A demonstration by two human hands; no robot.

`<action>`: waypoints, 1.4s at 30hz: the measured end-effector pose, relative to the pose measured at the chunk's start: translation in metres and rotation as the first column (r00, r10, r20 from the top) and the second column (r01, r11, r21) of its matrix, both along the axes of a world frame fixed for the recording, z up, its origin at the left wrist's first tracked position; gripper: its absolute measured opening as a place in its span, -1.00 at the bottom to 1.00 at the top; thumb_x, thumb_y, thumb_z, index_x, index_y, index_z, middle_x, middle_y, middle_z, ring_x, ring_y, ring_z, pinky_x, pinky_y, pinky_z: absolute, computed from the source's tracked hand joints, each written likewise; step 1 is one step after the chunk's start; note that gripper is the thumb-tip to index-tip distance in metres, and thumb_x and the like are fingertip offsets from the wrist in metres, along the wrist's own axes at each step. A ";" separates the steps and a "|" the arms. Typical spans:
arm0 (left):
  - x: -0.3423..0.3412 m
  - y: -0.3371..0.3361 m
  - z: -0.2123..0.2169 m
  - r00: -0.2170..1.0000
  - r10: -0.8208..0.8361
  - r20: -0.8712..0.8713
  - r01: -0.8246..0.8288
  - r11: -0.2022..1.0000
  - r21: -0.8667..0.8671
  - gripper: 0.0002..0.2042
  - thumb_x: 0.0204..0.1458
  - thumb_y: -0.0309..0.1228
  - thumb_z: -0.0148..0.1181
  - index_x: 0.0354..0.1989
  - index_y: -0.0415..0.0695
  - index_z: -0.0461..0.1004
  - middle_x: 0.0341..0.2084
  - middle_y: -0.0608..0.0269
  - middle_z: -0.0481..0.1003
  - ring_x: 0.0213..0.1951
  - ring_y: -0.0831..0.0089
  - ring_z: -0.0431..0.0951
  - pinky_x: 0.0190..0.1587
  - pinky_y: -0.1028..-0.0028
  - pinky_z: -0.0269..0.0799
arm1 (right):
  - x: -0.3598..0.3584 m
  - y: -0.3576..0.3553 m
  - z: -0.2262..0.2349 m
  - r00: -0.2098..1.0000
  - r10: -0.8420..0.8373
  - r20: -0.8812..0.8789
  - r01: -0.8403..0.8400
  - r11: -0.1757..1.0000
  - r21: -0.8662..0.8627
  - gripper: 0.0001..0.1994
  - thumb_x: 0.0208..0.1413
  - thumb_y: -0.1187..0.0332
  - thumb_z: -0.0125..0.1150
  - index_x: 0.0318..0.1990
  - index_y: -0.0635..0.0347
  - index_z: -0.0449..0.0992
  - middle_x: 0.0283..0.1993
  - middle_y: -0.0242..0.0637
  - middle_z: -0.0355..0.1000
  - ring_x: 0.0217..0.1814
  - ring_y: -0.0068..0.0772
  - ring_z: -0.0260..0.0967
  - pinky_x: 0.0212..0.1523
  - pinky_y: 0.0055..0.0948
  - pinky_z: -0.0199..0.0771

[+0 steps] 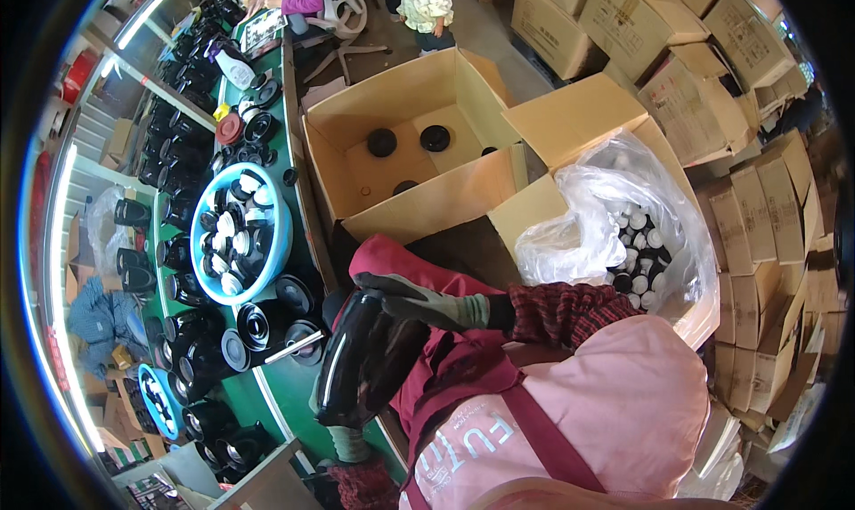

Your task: The person assembles black kettles by attaching lids and handles while seated on the floor. They repeatedly pick up kettle bodies, lids, and handles from a blue basin and nearby boxes, then place the assembled units on the green table.

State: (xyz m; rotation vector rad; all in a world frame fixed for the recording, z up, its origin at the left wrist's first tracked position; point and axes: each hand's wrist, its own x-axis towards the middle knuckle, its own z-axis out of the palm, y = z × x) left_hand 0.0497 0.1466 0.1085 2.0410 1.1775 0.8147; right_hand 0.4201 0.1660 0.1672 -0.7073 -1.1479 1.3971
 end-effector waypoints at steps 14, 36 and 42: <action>0.097 0.040 0.123 0.975 0.159 0.155 -0.090 0.922 -0.378 -0.54 -0.01 -0.58 0.25 0.15 -0.37 0.51 -0.04 0.00 0.63 0.02 0.32 0.61 0.15 0.33 0.47 | 0.012 -0.008 -0.038 0.971 0.047 -0.233 -0.119 0.944 -0.306 -0.49 0.50 0.12 -0.22 0.47 0.15 0.19 0.48 -0.21 0.20 0.49 -0.32 0.16 0.50 -0.30 0.13; 0.178 -0.023 0.169 0.933 0.326 -0.156 -0.180 0.794 0.580 -0.51 -0.29 0.10 0.52 -0.18 0.15 0.63 0.00 0.33 0.43 0.24 0.04 0.33 0.28 -0.08 0.18 | 0.000 -0.023 -0.017 0.872 0.057 -0.486 -0.237 0.917 -0.319 -0.20 0.36 -0.26 -0.40 0.43 0.28 0.19 0.40 -0.04 0.30 0.41 -0.13 0.30 0.40 -0.11 0.33; 0.170 -0.031 0.163 0.948 0.281 -0.148 -0.186 0.868 0.461 -0.53 -0.36 -0.01 0.60 -0.24 0.11 0.62 -0.07 0.33 0.44 0.22 0.02 0.33 0.24 -0.10 0.19 | 0.007 -0.028 -0.001 0.887 0.200 -0.416 -0.326 0.909 -0.259 -0.15 0.34 -0.31 -0.38 0.46 0.29 0.14 0.43 -0.03 0.26 0.45 -0.10 0.24 0.44 -0.09 0.25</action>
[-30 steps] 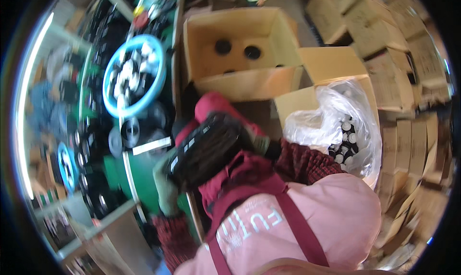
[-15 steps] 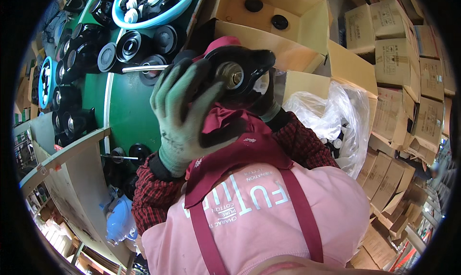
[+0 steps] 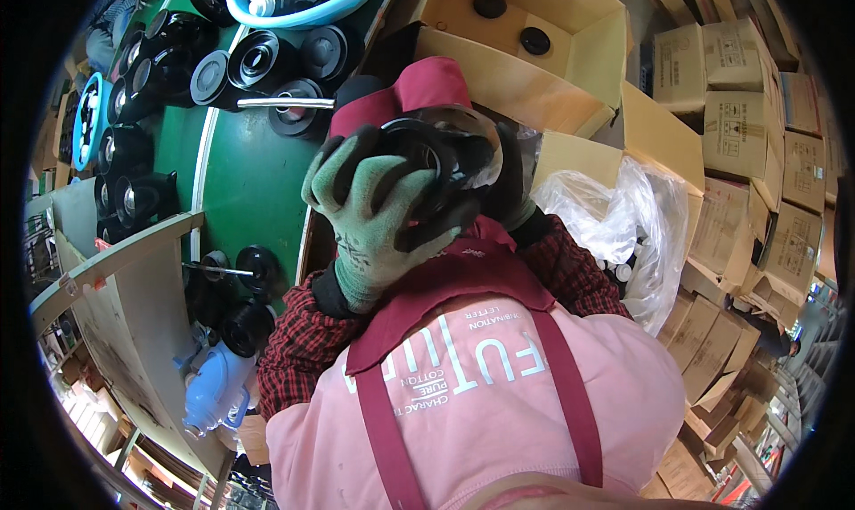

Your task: The person assembles black kettles by attaching lids and handles while seated on the floor. They repeatedly pick up kettle bodies, lids, and handles from a blue basin and nearby boxes, then place the assembled units on the green table.

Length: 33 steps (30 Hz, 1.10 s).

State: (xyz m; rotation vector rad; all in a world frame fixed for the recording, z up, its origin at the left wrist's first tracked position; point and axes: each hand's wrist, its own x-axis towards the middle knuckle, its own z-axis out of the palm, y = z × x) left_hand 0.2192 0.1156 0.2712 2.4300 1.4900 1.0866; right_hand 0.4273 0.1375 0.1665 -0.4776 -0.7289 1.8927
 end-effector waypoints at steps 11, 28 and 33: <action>-0.001 0.006 0.026 0.987 -0.161 -0.010 0.156 0.970 -0.188 -0.54 -0.26 -0.20 0.56 -0.12 -0.03 0.62 -0.02 0.21 0.44 0.21 0.01 0.32 0.27 0.10 0.22 | 0.000 -0.006 -0.042 0.974 -0.061 0.217 0.054 0.998 0.035 -0.38 0.19 0.14 0.32 0.31 0.27 0.33 0.25 -0.19 0.43 0.25 -0.31 0.41 0.28 -0.30 0.42; -0.052 0.016 -0.047 0.994 0.102 -0.023 -0.086 0.669 -0.738 -0.53 0.02 -0.23 0.33 0.14 -0.04 0.50 -0.08 -0.01 0.44 -0.10 0.02 0.57 -0.07 0.17 0.52 | -0.030 0.047 0.017 0.493 -0.016 0.870 -0.422 0.870 0.254 -0.39 0.09 0.01 0.34 0.24 0.12 0.42 0.01 -0.01 0.45 -0.08 0.04 0.50 -0.02 -0.13 0.52; -0.052 0.016 -0.040 0.996 -0.010 -0.089 -0.064 0.627 -0.777 -0.45 0.02 -0.22 0.35 0.23 -0.01 0.46 -0.04 0.01 0.42 -0.07 0.04 0.58 -0.05 0.21 0.53 | -0.048 0.029 0.027 0.182 -0.314 0.932 -0.661 0.662 0.353 -0.28 0.00 0.09 0.36 0.34 0.13 0.33 0.02 0.00 0.35 0.02 0.07 0.43 0.08 -0.10 0.46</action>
